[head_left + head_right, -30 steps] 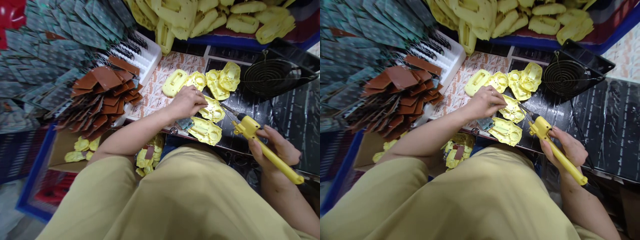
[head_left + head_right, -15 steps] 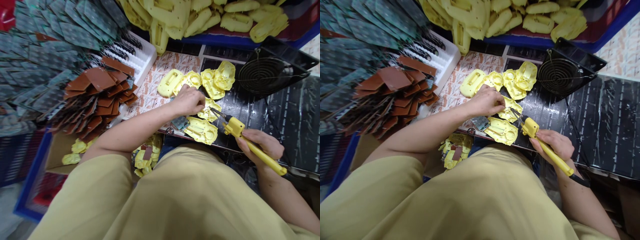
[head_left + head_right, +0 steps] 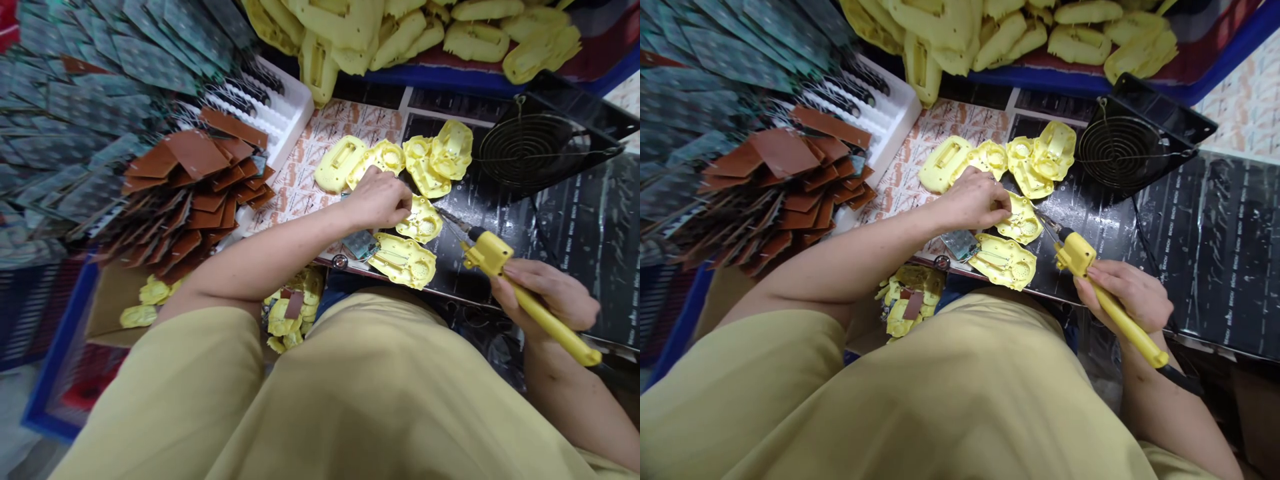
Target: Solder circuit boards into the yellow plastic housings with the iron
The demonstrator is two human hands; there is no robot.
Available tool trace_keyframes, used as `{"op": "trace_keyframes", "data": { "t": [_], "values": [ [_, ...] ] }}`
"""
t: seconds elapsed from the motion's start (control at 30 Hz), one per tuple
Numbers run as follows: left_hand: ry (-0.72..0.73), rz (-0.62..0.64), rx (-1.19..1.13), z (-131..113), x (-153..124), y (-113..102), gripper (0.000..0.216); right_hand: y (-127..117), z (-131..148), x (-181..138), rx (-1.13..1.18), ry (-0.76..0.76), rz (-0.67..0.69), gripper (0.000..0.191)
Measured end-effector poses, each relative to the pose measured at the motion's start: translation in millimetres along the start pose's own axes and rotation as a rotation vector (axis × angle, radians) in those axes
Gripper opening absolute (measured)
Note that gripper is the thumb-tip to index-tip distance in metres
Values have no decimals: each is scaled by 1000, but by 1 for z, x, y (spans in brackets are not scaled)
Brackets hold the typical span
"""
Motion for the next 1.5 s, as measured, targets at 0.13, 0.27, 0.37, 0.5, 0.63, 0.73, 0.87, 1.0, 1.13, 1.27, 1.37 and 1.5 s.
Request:
{"op": "trace_keyframes", "data": {
  "t": [0.13, 0.27, 0.37, 0.5, 0.63, 0.73, 0.87, 1.0, 1.13, 1.27, 1.37, 1.5],
  "values": [
    [15, 9, 10, -3, -1, -1, 19, 1, -1, -9, -124, 49, 16, 24],
    [54, 36, 27, 6, -7, -11, 34, 1, -4, -18, -188, 32, -104, 63],
    [209, 129, 67, 23, -9, -16, 69, 2, -6, -25, -183, 38, -160, 56],
    [310, 178, 156, 43, -6, -14, 81, 1, -5, -33, -158, 144, -213, 40],
    [345, 59, 132, 48, -16, -19, 80, -6, -4, -42, -173, 178, -292, 38],
    [392, 92, 113, 40, -35, -20, 82, -10, -6, -48, -210, 199, -327, 36],
    [425, 107, 142, 14, -54, -5, 102, -8, -5, -49, -254, 202, -338, 30],
    [432, 213, 196, -11, -54, 15, 115, -6, -2, -47, -298, 184, -390, 30],
    [307, 195, 206, -15, -41, 22, 114, -9, -1, -47, -332, 131, -479, 27],
    [229, 162, 190, -17, -38, 19, 103, -14, 5, -47, -319, 101, -536, 29],
    [218, 105, 175, -22, -48, 20, 95, -15, 9, -46, -306, 115, -565, 31],
    [179, 45, 63, -7, -80, 14, 93, -10, 5, -44, -274, 82, -574, 30]
  ]
}}
Point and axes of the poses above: each hand's wrist, its own x-axis towards the middle knuckle, its own y-axis out of the palm, z = x × y, the point moved 1 cm from there along x, towards the middle knuckle, and after that the axes turned 5 degrees about x, right-handed, at the moved point
